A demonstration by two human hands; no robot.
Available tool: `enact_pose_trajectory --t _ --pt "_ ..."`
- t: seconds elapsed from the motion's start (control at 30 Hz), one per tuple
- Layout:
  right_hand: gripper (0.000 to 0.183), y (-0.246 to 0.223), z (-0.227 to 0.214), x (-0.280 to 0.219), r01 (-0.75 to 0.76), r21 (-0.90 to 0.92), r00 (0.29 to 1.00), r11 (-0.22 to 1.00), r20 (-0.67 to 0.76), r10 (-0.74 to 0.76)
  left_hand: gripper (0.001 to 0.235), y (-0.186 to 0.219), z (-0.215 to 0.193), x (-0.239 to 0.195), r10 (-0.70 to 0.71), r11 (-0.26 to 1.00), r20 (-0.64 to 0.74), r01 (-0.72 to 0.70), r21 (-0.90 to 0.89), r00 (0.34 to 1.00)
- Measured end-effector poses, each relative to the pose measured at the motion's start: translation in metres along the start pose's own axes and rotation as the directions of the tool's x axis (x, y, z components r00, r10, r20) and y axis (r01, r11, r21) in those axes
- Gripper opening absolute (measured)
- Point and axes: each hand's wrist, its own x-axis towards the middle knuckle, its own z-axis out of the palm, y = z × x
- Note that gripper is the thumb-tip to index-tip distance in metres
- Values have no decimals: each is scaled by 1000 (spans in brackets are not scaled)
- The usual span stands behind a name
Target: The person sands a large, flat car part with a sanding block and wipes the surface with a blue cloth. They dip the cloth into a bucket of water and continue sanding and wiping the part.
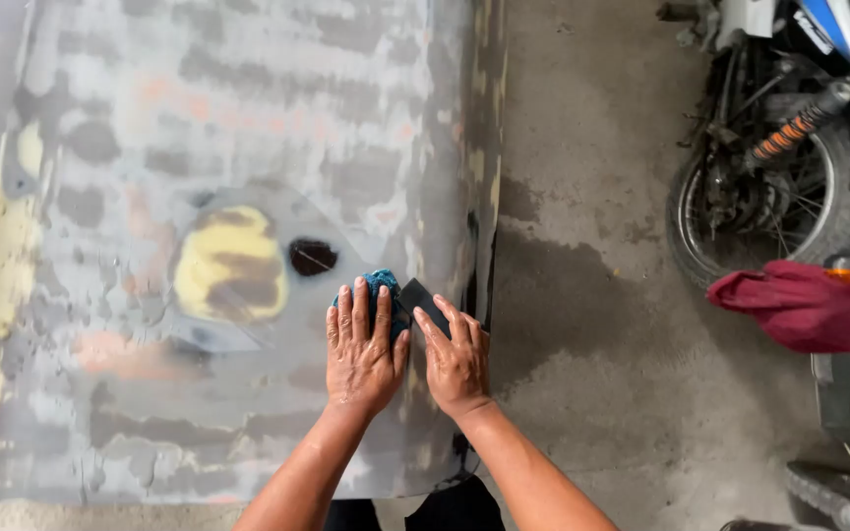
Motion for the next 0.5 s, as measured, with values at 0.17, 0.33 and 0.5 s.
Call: enact_pose_trajectory --t 0.17,0.33,0.5 --pt "51 11 -3 2 34 17 997 999 62 -35 71 9 7 1 -61 998 -35 62 28 997" --pt "51 11 4 -1 51 37 997 998 59 -53 72 6 4 -3 -76 997 -31 76 3 997" --pt "53 8 -2 -1 59 37 995 998 82 -62 71 8 6 -1 -77 997 -50 78 8 996"
